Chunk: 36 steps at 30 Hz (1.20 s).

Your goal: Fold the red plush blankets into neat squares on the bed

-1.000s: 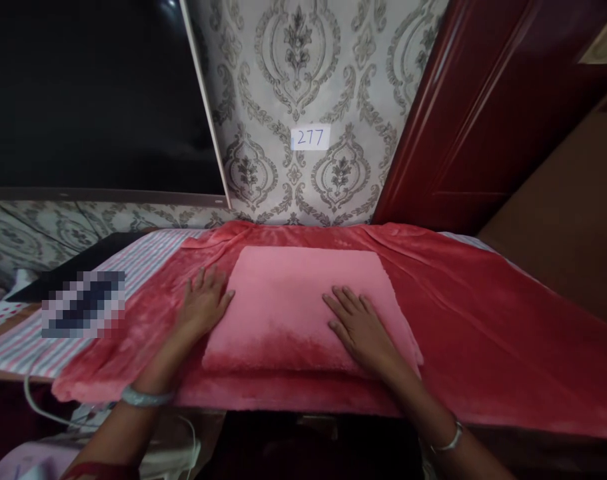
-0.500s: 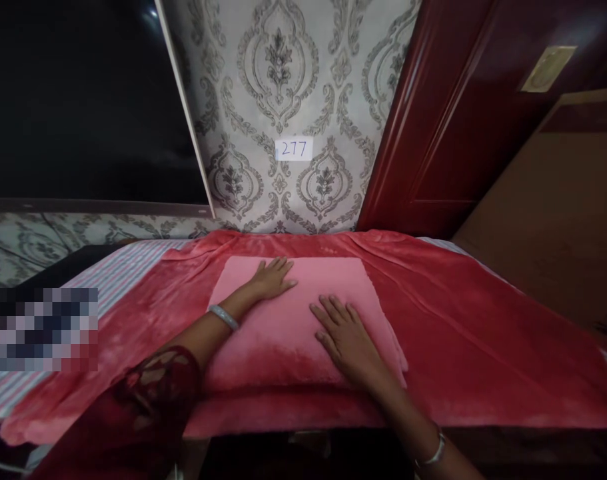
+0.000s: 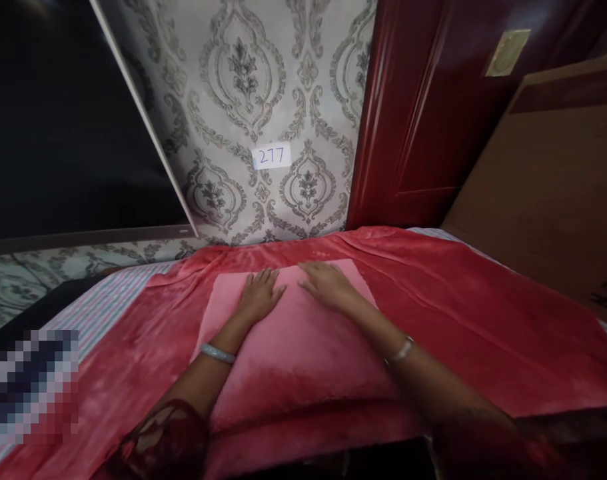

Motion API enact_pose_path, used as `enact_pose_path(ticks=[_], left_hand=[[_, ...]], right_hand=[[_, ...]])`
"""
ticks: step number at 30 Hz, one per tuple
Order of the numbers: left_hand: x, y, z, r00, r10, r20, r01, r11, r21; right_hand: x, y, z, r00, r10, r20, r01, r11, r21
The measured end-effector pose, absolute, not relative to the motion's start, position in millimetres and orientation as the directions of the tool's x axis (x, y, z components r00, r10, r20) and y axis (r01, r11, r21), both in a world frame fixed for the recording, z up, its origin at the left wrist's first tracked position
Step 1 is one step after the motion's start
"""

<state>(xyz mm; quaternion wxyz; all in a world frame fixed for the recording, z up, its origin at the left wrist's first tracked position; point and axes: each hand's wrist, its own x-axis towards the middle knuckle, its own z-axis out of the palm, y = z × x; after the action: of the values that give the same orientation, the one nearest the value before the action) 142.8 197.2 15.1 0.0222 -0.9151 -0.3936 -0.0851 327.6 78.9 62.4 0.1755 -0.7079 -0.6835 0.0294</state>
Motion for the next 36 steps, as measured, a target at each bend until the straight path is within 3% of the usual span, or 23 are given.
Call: enact_pose_path(ticks=[3,5,16,26,36], left_hand=[[143.2,195.9,17.0,0.668,0.726,0.164,0.736,-0.677,-0.002],[143.4,195.5,17.6,0.65,0.743,0.16,0.754,-0.657,-0.01],[114.7,223.5,24.6,0.448,0.892,0.053,0.892,-0.451,0.042],[84.5,241.8,22.1,0.286,0.958,0.008,0.95,-0.285,0.126],[79.6,238.4,27.5,0.145,0.986,0.084,0.961,-0.161,0.223]], right_hand=[[339.2,111.3,47.0,0.261,0.951,0.166,0.935,-0.206,-0.289],[345.9,119.7,29.9,0.305,0.942,0.142,0.923,-0.256,-0.287],[356.1,122.4,8.0,0.284,0.944,0.17,0.925,-0.223,-0.307],[355.5,123.4,7.0,0.3,0.933,0.2,0.92,-0.227,-0.321],[353.7,120.6,18.1,0.34,0.923,0.182,0.895,-0.257,-0.365]])
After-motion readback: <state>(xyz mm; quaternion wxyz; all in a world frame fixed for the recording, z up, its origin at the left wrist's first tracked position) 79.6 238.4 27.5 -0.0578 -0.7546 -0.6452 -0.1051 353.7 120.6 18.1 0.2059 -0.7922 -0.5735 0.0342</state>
